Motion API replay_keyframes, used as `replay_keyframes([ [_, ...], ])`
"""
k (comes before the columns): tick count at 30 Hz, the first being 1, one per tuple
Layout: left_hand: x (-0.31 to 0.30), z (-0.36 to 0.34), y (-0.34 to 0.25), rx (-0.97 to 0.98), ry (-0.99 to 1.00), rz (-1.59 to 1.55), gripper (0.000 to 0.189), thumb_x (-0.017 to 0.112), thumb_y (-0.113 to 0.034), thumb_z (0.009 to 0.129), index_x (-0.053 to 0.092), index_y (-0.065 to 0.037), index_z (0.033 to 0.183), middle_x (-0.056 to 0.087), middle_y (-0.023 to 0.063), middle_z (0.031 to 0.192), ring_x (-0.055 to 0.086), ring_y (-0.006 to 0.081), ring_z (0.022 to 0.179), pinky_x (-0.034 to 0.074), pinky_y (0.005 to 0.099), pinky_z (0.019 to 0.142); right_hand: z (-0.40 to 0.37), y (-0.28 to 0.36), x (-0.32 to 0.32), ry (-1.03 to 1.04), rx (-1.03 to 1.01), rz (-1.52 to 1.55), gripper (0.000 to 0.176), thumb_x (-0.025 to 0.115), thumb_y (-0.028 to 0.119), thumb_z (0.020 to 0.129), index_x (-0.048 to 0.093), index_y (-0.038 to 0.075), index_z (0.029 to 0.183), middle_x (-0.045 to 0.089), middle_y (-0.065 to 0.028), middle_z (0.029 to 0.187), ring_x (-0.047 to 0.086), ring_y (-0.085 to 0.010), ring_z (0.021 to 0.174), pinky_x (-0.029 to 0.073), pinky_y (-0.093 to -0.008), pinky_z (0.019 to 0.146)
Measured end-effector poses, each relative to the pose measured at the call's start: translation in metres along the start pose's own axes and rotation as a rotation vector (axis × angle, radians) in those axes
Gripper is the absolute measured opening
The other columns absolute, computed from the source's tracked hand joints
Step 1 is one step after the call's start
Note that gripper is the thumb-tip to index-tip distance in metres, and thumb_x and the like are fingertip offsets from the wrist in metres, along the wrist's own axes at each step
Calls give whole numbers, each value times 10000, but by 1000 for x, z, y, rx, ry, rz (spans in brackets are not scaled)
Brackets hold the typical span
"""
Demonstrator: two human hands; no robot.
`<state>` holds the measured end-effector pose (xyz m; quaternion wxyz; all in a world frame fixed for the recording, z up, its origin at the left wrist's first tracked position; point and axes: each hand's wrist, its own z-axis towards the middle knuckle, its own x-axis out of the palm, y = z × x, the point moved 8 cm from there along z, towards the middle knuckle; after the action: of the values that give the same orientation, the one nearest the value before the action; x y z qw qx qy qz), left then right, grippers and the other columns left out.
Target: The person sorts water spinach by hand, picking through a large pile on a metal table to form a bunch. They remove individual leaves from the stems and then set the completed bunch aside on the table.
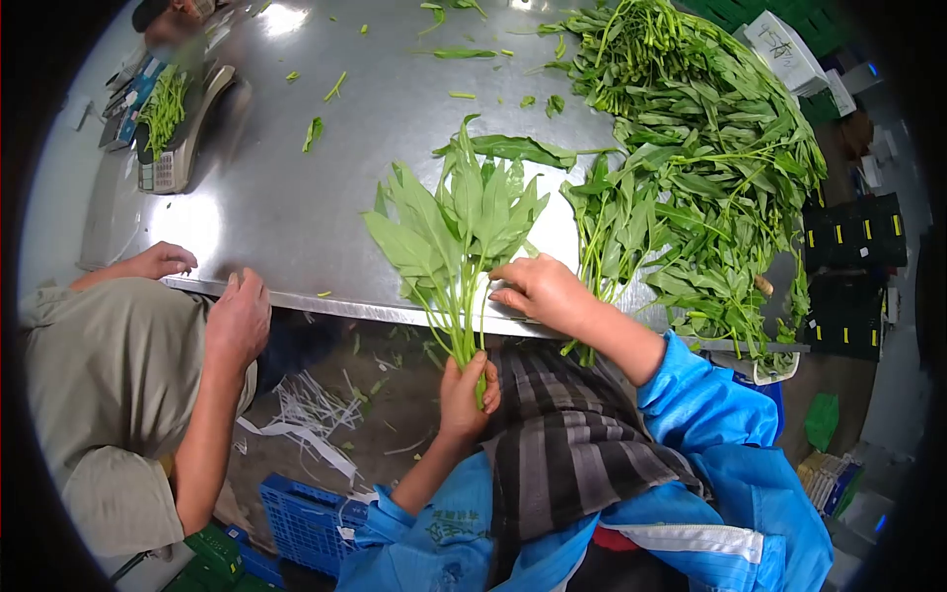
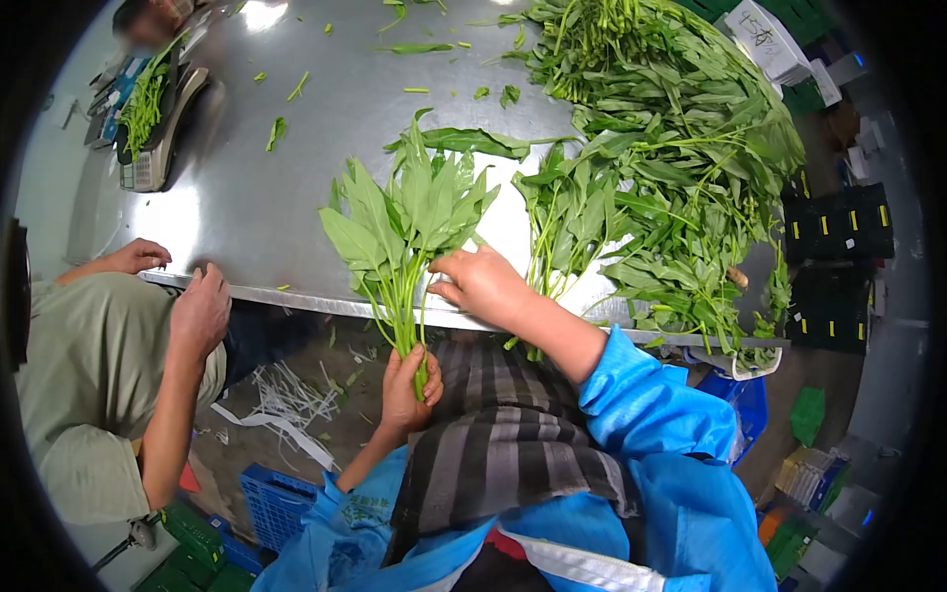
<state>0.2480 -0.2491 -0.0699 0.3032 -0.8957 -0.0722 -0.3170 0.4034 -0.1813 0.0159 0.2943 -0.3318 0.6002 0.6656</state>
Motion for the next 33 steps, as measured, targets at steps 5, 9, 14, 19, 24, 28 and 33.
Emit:
replay_keyframes([
  [5, 3, -3, 0, -23, 15, -85, 259, 380, -325, 949, 434, -71, 953, 456, 56, 650, 344, 98, 394, 268, 226, 329, 14, 12, 5, -48, -120, -230, 143, 600, 187, 775, 541, 69, 830, 556, -63, 621, 569, -250, 623, 398, -350, 681],
  [9, 3, -4, 7, -110, 119, -268, 375, 323, -414, 954, 479, -73, 967, 401, 36, 622, 297, 105, 398, 243, 230, 330, 11, 20, 17, -9, -290, -323, 138, 617, 170, 753, 548, 70, 820, 529, -78, 698, 570, -259, 645, 412, -355, 672],
  [14, 6, -7, 8, -152, 188, -328, 387, 328, -425, 950, 495, -76, 937, 363, 27, 600, 279, 107, 392, 241, 234, 325, 12, 30, 13, -28, -228, -74, 130, 610, 145, 749, 530, 69, 816, 521, -102, 818, 569, -294, 647, 470, -395, 587],
  [19, -5, -3, 9, -70, 120, -184, 286, 398, -363, 945, 463, -84, 937, 388, 32, 600, 310, 105, 392, 254, 239, 328, 15, 20, 3, 61, -370, -137, 148, 583, 148, 736, 497, 68, 825, 501, -110, 787, 558, -301, 582, 490, -385, 518],
  [24, -11, -6, 3, 28, -75, 121, 166, 528, -216, 900, 415, -108, 955, 443, 30, 628, 400, 109, 418, 310, 247, 339, 59, 12, -118, -671, -164, -524, 244, 577, 86, 757, 478, 16, 968, 541, -210, 914, 578, -342, 772, 492, -406, 643],
  [28, -8, -9, -3, 43, -99, 288, 201, 573, -185, 873, 407, -110, 959, 467, 25, 654, 439, 109, 436, 333, 242, 349, 31, 58, 8, 222, -428, -82, 191, 524, 124, 769, 550, 39, 939, 559, -106, 970, 572, -285, 812, 483, -354, 719],
  [33, -17, -8, 1, -38, -66, 191, 186, 578, -136, 855, 433, -73, 953, 491, 39, 703, 450, 114, 447, 335, 242, 362, -6, 80, 45, 342, -642, -186, 143, 512, 154, 735, 574, 53, 816, 531, -63, 842, 557, -221, 799, 479, -333, 685],
])
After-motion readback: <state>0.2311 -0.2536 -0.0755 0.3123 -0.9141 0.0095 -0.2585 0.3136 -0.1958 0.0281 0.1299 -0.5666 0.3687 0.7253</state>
